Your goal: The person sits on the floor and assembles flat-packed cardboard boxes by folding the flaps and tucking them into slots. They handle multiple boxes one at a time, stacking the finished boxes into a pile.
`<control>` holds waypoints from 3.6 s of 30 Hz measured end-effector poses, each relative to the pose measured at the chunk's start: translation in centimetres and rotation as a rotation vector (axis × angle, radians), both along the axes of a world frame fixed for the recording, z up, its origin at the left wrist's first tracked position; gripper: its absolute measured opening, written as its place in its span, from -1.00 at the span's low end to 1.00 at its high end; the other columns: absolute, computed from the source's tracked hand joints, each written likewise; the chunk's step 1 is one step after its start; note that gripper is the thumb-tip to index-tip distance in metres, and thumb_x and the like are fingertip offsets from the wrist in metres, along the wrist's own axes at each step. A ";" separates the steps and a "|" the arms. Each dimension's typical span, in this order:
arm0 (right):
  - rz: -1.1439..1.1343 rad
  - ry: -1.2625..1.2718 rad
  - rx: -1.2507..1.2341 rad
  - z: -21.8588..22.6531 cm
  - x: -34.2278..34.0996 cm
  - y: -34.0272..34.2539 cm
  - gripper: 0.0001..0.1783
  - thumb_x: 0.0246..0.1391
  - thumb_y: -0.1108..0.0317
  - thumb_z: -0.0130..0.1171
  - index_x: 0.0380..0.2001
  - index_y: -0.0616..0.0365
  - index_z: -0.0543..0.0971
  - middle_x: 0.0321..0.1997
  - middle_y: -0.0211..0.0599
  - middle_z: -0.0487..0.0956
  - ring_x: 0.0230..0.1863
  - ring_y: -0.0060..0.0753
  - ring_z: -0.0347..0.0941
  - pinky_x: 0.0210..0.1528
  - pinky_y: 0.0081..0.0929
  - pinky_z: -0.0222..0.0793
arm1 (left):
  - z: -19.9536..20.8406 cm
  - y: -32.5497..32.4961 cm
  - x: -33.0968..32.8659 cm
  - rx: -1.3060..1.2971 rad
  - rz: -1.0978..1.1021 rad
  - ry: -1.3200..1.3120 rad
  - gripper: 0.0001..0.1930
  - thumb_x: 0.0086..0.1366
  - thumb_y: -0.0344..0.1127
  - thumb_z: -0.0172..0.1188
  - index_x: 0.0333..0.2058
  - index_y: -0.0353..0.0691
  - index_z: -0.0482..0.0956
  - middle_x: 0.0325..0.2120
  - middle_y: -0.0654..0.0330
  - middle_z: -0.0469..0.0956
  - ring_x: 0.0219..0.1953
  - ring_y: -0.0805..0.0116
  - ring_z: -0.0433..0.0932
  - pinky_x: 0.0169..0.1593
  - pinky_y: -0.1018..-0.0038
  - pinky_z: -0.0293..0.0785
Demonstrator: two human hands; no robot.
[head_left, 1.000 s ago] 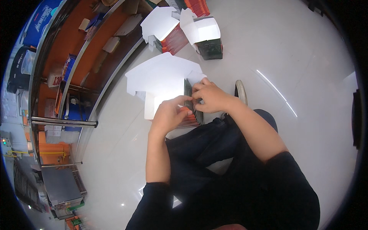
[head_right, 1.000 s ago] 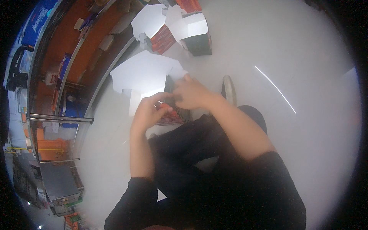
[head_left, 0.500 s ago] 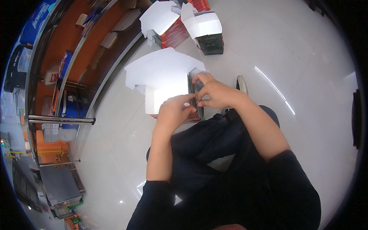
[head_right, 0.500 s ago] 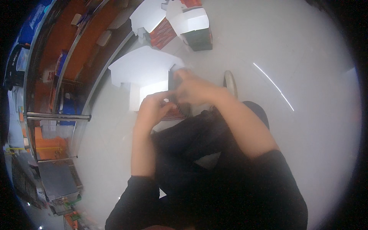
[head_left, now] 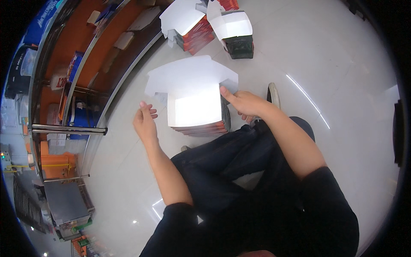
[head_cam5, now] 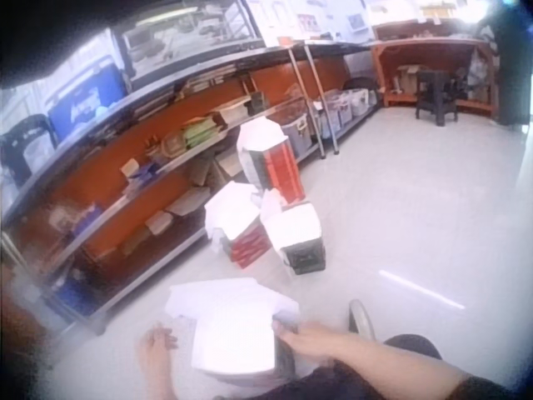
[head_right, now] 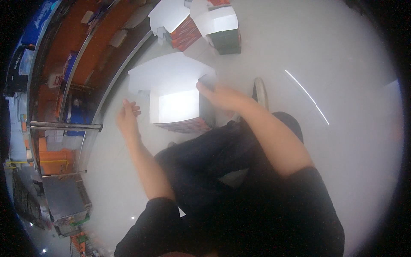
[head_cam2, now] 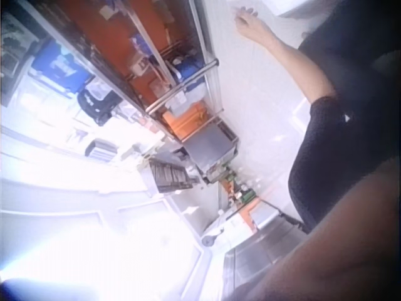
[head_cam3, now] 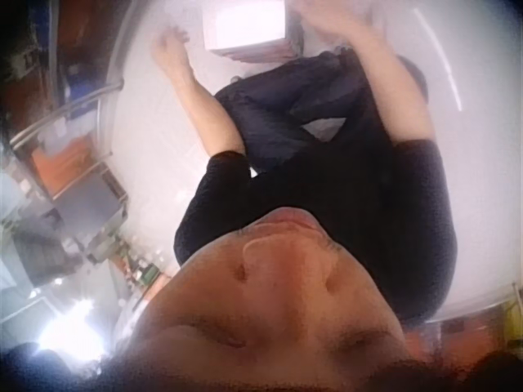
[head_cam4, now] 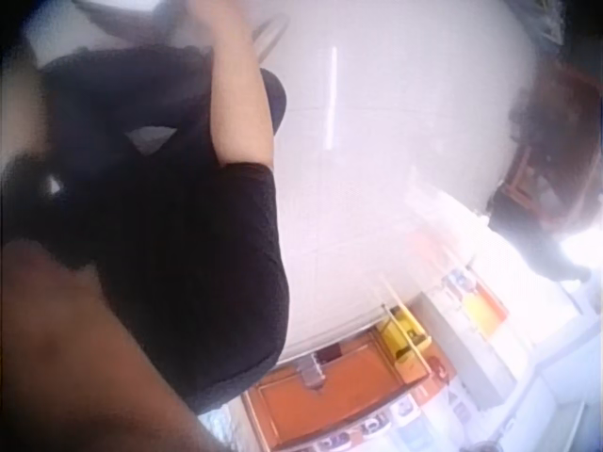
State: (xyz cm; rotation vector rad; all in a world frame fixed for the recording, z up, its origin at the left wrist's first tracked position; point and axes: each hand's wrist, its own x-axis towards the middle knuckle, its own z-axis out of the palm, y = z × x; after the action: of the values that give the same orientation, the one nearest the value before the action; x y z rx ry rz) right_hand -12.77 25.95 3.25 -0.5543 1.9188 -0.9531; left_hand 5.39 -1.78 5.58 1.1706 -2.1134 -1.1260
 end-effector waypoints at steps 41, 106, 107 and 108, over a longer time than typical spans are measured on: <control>-0.301 -0.016 -0.206 -3.9 -2.5 -1.6 0.16 0.11 -0.64 -0.26 0.26 0.30 0.43 0.23 0.19 0.50 0.29 0.20 0.38 0.07 0.20 0.51 | -8.1 6.8 -4.3 0.841 -0.220 0.425 -0.03 0.33 0.55 -0.27 0.44 -0.12 0.10 0.42 0.00 0.12 0.45 -0.02 0.05 0.43 -0.07 -0.07; -0.085 1.241 0.561 -5.7 -14.5 -1.1 -0.78 0.17 0.16 0.18 -0.24 -0.01 0.69 -0.30 -0.16 0.72 -0.17 -0.07 0.65 0.07 0.15 0.28 | 5.3 6.3 0.1 0.567 -1.111 1.139 -0.58 0.51 -0.10 -0.11 0.03 -0.27 0.57 -0.08 -0.17 0.65 -0.02 -0.05 0.66 0.19 0.15 0.50; -0.141 1.251 0.530 -5.2 -13.7 -1.1 -0.77 0.18 0.15 0.17 -0.25 -0.01 0.69 -0.31 -0.16 0.72 -0.19 -0.05 0.66 0.03 0.10 0.32 | 5.0 6.4 0.0 0.550 -1.056 1.121 -0.58 0.50 -0.11 -0.11 0.01 -0.30 0.58 -0.11 -0.18 0.66 -0.06 -0.04 0.68 0.16 0.16 0.51; -0.191 1.258 0.495 -4.7 -13.3 -1.0 -0.77 0.18 0.14 0.17 -0.26 0.00 0.69 -0.33 -0.15 0.72 -0.22 -0.03 0.67 -0.01 0.06 0.36 | 4.7 6.6 -0.1 0.531 -0.995 1.101 -0.58 0.49 -0.13 -0.11 -0.02 -0.33 0.59 -0.14 -0.19 0.66 -0.09 -0.04 0.69 0.13 0.16 0.53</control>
State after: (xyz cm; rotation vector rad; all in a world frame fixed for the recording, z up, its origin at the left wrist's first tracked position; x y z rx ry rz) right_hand -26.02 24.91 -1.43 -0.7545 3.2249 -0.1025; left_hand 5.32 4.82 10.27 -0.5166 -1.4052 -2.1387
